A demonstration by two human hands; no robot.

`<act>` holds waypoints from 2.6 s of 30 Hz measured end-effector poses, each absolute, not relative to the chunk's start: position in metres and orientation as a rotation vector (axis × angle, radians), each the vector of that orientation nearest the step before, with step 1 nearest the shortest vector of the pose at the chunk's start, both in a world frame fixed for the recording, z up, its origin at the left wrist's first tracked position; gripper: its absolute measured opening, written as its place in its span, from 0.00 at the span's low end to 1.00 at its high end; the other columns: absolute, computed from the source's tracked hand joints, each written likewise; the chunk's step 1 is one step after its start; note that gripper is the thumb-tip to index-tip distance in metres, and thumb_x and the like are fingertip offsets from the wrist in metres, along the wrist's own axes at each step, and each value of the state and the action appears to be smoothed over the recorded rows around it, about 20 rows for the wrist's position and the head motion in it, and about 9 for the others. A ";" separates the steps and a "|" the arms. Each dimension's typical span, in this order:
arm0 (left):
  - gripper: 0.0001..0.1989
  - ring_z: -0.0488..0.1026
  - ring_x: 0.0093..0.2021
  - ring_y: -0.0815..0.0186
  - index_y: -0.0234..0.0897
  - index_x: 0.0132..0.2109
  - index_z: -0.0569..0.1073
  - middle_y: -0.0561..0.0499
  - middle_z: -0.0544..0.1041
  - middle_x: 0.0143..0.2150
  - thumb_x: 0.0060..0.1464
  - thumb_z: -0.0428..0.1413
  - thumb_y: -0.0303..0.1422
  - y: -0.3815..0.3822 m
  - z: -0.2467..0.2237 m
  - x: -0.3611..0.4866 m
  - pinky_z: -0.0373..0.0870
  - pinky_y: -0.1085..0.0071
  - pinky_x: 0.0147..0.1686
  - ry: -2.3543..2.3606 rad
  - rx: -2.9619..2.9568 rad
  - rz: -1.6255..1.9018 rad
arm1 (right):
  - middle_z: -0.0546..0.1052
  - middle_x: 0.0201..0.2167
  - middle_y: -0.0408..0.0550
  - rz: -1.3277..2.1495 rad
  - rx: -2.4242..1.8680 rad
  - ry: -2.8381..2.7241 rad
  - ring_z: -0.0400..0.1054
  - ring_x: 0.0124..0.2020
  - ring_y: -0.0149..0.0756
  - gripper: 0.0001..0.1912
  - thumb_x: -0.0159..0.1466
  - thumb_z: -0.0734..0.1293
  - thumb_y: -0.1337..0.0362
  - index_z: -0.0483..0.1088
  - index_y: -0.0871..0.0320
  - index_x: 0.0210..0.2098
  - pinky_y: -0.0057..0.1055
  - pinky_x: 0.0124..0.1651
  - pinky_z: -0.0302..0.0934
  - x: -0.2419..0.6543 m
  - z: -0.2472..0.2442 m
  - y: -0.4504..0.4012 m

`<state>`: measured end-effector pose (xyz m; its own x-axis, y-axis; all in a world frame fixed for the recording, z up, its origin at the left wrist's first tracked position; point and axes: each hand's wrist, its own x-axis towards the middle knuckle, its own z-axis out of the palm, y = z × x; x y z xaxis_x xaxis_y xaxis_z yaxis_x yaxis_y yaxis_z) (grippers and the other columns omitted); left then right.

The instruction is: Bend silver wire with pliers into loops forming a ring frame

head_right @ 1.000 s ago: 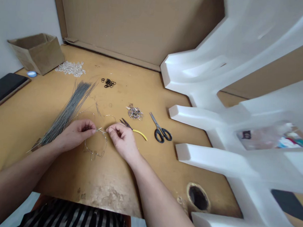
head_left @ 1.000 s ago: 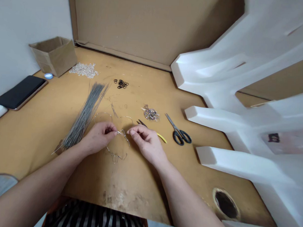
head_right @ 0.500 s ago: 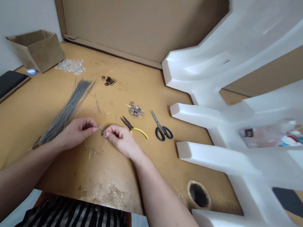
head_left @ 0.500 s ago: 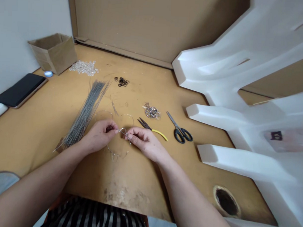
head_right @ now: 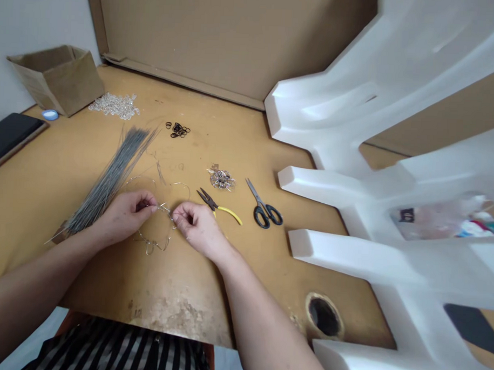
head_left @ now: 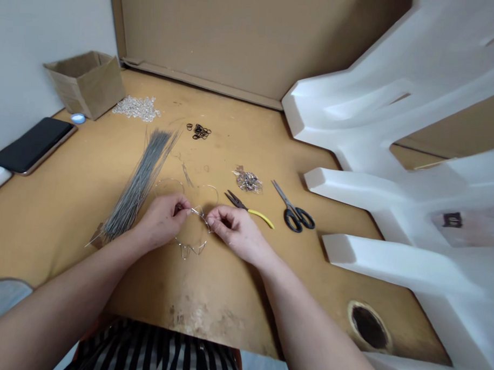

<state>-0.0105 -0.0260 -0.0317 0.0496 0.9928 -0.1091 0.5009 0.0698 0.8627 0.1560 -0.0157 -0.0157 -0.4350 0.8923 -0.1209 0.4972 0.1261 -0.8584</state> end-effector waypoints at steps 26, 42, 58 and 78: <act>0.05 0.63 0.25 0.71 0.35 0.28 0.70 0.53 0.70 0.24 0.46 0.50 0.25 -0.025 -0.036 -0.009 0.58 0.74 0.26 1.665 1.921 0.647 | 0.64 0.16 0.40 0.835 -1.496 -2.279 0.53 0.18 0.26 0.07 0.54 0.59 0.69 0.62 0.58 0.20 0.24 0.24 0.47 0.152 -0.024 -0.020; 0.06 0.66 0.33 0.68 0.36 0.28 0.71 0.52 0.71 0.29 0.46 0.51 0.24 -0.028 -0.027 -0.025 0.62 0.72 0.33 1.455 2.095 0.688 | 0.67 0.21 0.44 0.511 -1.493 -2.467 0.60 0.25 0.31 0.04 0.53 0.61 0.70 0.63 0.58 0.23 0.26 0.27 0.49 0.149 -0.024 -0.024; 0.09 0.65 0.28 0.70 0.35 0.24 0.71 0.53 0.71 0.26 0.43 0.48 0.21 -0.038 -0.013 -0.030 0.58 0.74 0.29 1.131 2.263 0.121 | 0.69 0.26 0.47 0.528 -1.409 -2.504 0.61 0.31 0.35 0.05 0.54 0.59 0.74 0.63 0.58 0.25 0.28 0.32 0.54 0.148 -0.024 -0.026; 0.10 0.65 0.27 0.70 0.36 0.23 0.70 0.53 0.70 0.25 0.40 0.47 0.20 -0.039 -0.020 -0.029 0.57 0.75 0.26 1.127 2.270 0.239 | 0.65 0.23 0.42 0.805 -1.098 -2.607 0.58 0.28 0.30 0.09 0.52 0.68 0.70 0.61 0.59 0.23 0.27 0.31 0.51 0.146 -0.020 -0.031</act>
<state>-0.0295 -0.0393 -0.0202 0.6258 0.7741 -0.0957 0.6689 -0.4695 0.5763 0.1464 -0.0310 -0.0200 -0.7041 0.7096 -0.0261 0.6007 0.5757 -0.5548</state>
